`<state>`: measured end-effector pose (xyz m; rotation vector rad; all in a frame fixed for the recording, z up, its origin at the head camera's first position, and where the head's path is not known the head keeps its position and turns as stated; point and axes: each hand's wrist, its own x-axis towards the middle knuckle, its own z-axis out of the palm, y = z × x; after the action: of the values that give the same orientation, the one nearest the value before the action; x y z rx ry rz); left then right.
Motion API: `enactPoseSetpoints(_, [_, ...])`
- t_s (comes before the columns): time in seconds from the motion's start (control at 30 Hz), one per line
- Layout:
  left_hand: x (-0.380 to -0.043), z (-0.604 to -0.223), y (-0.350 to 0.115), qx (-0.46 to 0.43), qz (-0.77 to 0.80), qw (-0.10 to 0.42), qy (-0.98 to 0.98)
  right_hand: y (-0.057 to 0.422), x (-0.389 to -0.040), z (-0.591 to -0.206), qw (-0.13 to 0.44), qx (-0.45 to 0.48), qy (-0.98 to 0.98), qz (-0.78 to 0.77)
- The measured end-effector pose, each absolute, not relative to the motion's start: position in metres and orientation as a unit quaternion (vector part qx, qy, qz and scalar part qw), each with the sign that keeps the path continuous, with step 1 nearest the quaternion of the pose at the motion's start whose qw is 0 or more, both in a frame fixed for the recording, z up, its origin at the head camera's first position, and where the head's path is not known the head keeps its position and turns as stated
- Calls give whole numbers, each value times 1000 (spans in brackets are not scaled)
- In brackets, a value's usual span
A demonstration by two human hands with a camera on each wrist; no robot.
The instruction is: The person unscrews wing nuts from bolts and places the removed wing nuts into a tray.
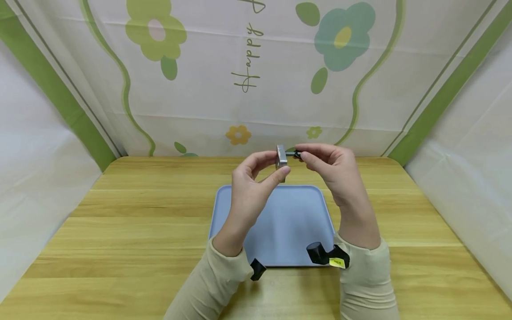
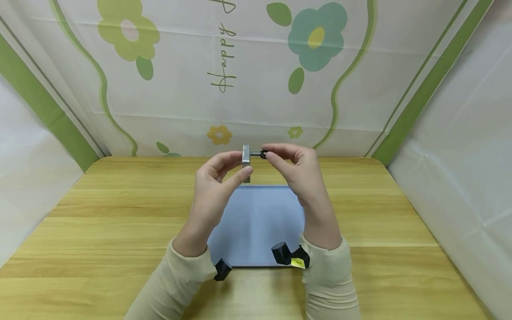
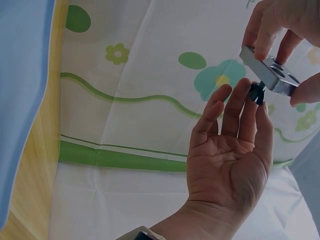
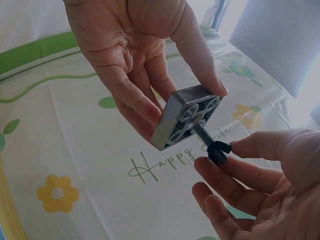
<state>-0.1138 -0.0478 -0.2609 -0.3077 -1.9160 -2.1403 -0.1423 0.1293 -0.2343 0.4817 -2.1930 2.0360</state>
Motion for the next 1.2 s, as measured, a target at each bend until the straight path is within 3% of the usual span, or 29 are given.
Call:
enactPoseSetpoints(0.67, [-114,-262,-46,-106,-736,126,-657,129,-145,-239,106,200,-726,649])
enactPoseSetpoints(0.97, [-114,-261,-47,-99,-734,131,-658,132,-141,-234,133,156,-675,709])
enactPoseSetpoints(1.2, [-115,-261,-48,-101,-735,130,-658,131,-141,-234,106,161,-685,703])
